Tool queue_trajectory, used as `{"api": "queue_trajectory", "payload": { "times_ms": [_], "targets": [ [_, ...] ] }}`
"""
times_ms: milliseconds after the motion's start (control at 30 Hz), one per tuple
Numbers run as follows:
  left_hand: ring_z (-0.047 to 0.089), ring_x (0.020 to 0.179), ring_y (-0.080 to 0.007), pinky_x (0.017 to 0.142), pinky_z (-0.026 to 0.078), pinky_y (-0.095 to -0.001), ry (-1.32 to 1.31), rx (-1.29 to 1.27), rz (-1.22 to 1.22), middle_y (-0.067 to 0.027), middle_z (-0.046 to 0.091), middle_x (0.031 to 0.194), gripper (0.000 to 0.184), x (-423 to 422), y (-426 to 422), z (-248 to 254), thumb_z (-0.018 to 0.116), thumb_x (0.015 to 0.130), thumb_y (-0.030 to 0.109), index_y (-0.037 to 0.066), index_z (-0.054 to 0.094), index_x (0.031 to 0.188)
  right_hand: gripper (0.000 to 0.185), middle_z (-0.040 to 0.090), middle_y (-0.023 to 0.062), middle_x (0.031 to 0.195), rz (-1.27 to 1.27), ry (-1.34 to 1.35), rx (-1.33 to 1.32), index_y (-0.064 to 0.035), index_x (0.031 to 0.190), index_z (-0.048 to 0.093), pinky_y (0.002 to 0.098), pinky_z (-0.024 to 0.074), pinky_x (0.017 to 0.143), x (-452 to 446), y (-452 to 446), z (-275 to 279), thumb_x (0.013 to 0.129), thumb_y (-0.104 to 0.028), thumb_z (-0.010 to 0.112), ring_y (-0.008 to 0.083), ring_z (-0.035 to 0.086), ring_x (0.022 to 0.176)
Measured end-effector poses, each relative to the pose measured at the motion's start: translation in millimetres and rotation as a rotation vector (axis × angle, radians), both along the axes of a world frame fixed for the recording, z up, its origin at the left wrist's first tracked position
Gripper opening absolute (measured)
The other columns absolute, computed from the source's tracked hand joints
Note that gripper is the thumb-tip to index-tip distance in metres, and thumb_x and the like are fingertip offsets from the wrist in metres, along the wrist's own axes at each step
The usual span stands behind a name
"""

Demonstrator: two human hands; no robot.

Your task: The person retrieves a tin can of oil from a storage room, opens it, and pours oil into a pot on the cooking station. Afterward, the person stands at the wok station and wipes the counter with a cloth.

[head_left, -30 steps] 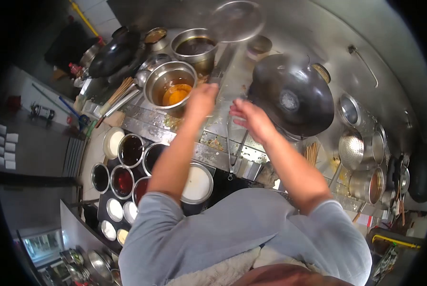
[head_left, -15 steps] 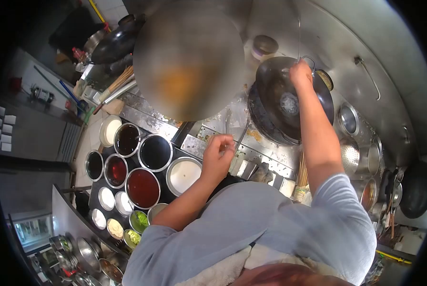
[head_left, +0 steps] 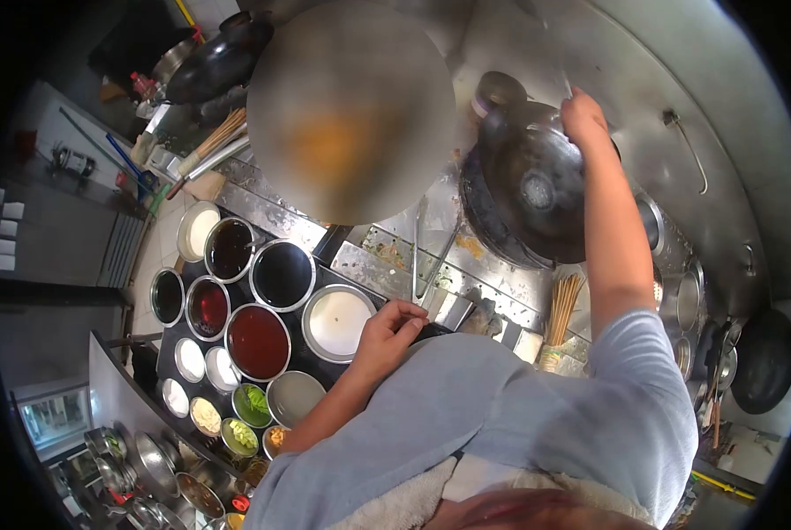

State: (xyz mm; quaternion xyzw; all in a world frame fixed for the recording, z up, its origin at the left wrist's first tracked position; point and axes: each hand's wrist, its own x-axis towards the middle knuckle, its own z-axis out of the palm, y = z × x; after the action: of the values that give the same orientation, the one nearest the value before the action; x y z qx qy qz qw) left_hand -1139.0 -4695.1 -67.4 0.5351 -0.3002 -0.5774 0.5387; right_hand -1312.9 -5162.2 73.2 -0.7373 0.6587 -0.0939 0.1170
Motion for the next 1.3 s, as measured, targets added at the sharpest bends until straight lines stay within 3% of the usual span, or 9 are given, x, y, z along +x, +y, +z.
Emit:
{"api": "queue_trajectory", "payload": {
  "times_ms": [100,200,300,400,500,700,933,1233,1300],
  "targets": [
    [0.064,0.103,-0.0156,0.093,0.050,-0.0294,0.005,0.014,-0.023,-0.0087,0.067,0.108,0.014,3.2,2.2,-4.0,0.059,0.098,0.003,0.000,0.061,0.112,0.047,0.065,0.0245,0.125,0.098,0.126,-0.226,-0.0073,0.139,0.055,0.0462,0.0511,0.096,-37.1,15.4,21.0,0.093,-0.011,0.050,0.0348,0.064,0.117],
    [0.064,0.103,-0.0153,0.093,0.050,-0.0294,0.000,0.033,-0.026,-0.0088,0.067,0.108,0.014,4.9,3.0,-4.8,0.059,0.098,0.003,0.000,0.061,0.111,0.050,0.071,0.0244,0.104,0.093,0.162,0.089,-0.0033,0.141,0.052,0.0458,0.0551,0.075,-57.7,32.8,82.5,0.091,-0.008,0.051,0.0330,0.071,0.081],
    [0.064,0.103,-0.0155,0.094,0.050,-0.0298,0.005,0.034,-0.025,-0.0088,0.067,0.109,0.014,4.8,4.5,-6.6,0.059,0.098,0.003,0.000,0.061,0.111,0.045,0.071,0.0240,0.103,0.121,0.438,0.238,-0.0012,0.133,0.059,0.0457,0.0553,0.075,-46.2,19.2,99.6,0.089,-0.005,0.052,0.0334,0.071,0.082],
    [0.064,0.103,-0.0157,0.094,0.050,-0.0302,-0.004,0.049,-0.018,-0.0086,0.067,0.109,0.013,1.5,11.8,-12.0,0.059,0.097,0.003,0.000,0.061,0.111,0.036,0.072,0.0229,0.100,-0.023,0.402,0.241,0.0020,0.119,0.068,0.0466,0.0558,0.076,-18.3,-10.1,70.2,0.086,-0.003,0.054,0.0337,0.072,0.084],
    [0.064,0.104,-0.0159,0.094,0.049,-0.0303,-0.004,0.066,0.004,-0.0082,0.067,0.109,0.013,0.5,19.2,-13.9,0.059,0.097,0.004,0.001,0.061,0.111,0.026,0.073,0.0242,0.099,0.316,0.652,0.104,0.0049,0.102,0.073,0.0471,0.0562,0.078,0.9,-51.4,13.2,0.084,-0.001,0.055,0.0344,0.073,0.089],
    [0.064,0.104,-0.0160,0.094,0.050,-0.0304,-0.039,0.067,0.062,-0.0082,0.067,0.109,0.015,3.2,33.4,-15.2,0.060,0.098,0.006,0.001,0.061,0.111,0.020,0.072,0.0256,0.089,0.181,0.345,0.017,0.0071,0.095,0.070,0.0465,0.0579,0.073,26.1,-45.9,-26.0,0.092,-0.007,0.057,0.0344,0.074,0.076],
    [0.064,0.103,-0.0159,0.093,0.050,-0.0302,-0.029,0.069,0.037,-0.0073,0.067,0.108,0.015,2.6,36.0,-13.0,0.060,0.098,0.006,0.001,0.060,0.112,0.018,0.058,0.0008,0.069,0.285,-0.954,0.531,-0.0041,0.100,0.059,0.0269,0.0442,0.041,68.6,58.1,7.7,0.102,-0.021,0.055,0.0135,0.056,0.050],
    [0.063,0.103,-0.0149,0.094,0.049,-0.0300,-0.062,-0.003,0.057,-0.0072,0.067,0.106,0.014,4.0,39.0,0.5,0.059,0.098,0.005,0.000,0.060,0.111,0.025,0.057,-0.0025,0.068,0.095,-1.328,0.992,-0.0103,0.089,0.061,0.0281,0.0433,0.047,185.3,120.5,-104.8,0.102,-0.031,0.058,0.0119,0.052,0.055],
    [0.064,0.103,-0.0153,0.094,0.049,-0.0298,-0.077,0.004,0.038,-0.0079,0.067,0.107,0.014,3.9,41.0,2.4,0.058,0.099,0.005,0.000,0.060,0.112,0.040,0.066,0.0150,0.091,0.065,-1.351,0.968,-0.0007,0.117,0.058,0.0357,0.0605,0.065,194.4,135.3,-105.9,0.104,-0.038,0.051,0.0275,0.070,0.075]
  ]
}}
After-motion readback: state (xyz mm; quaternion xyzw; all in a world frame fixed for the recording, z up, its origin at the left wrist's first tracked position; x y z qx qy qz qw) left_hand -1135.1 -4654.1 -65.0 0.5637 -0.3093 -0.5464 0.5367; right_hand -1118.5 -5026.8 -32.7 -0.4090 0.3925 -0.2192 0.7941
